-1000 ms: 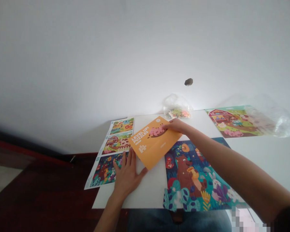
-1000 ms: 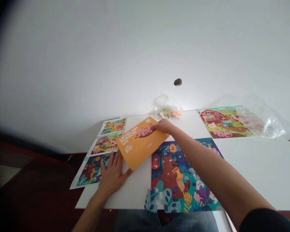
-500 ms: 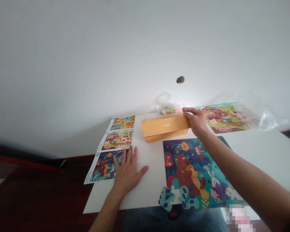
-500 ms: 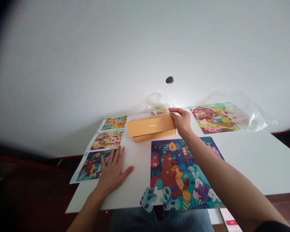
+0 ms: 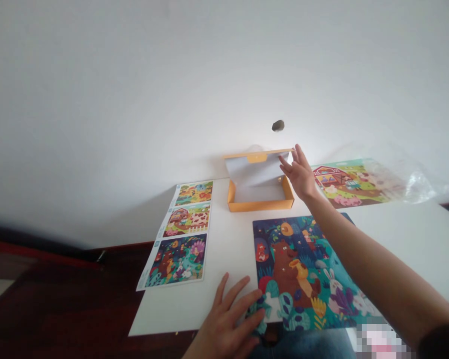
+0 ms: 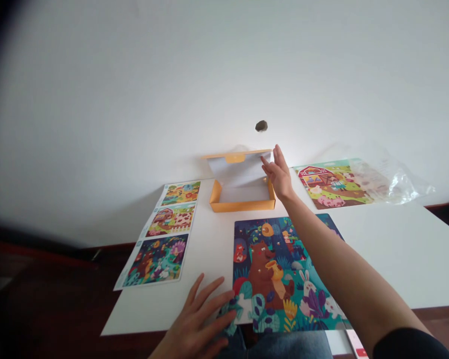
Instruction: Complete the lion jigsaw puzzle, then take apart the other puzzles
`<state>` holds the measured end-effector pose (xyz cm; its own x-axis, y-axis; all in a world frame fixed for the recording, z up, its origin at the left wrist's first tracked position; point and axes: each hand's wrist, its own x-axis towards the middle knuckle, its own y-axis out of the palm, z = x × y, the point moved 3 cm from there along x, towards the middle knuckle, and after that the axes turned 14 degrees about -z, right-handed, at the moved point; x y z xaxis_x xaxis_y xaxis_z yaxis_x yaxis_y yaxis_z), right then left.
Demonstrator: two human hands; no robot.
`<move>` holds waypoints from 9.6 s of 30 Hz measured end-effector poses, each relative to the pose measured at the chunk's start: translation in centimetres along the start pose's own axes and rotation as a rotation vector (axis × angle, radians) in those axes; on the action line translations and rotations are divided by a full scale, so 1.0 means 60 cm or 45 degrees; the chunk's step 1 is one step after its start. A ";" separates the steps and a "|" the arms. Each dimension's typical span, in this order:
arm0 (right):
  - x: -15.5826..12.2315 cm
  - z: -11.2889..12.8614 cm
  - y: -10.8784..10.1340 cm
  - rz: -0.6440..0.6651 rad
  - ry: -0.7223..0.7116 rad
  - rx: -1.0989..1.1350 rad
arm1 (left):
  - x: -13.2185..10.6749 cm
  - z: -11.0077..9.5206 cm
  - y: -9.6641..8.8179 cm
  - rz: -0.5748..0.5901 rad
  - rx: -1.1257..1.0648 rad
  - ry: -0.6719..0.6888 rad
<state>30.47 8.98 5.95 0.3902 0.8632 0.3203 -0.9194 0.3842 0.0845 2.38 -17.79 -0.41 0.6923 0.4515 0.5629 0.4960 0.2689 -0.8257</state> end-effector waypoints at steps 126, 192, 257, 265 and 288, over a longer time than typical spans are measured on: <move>-0.207 -0.025 0.058 1.249 -0.760 -1.114 | 0.181 0.249 0.095 -0.663 -1.574 -1.656; -0.191 -0.068 0.082 1.191 -0.126 -0.158 | 0.166 0.270 0.092 -0.617 -1.381 -1.626; -0.254 0.007 0.096 1.790 -0.388 -0.071 | 0.173 0.268 0.072 -0.548 -1.711 -1.518; -0.158 0.025 0.078 0.677 -0.309 -0.347 | 0.167 0.258 0.095 -0.181 -1.486 -1.486; -0.162 0.016 0.059 1.251 -0.671 -1.712 | 0.174 0.260 0.090 -0.340 -1.500 -1.581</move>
<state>23.38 1.62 4.03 -0.5460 0.8370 0.0365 0.0013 0.0445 -0.9990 4.11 1.67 0.40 0.0307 0.9864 -0.1615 0.9977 -0.0204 0.0650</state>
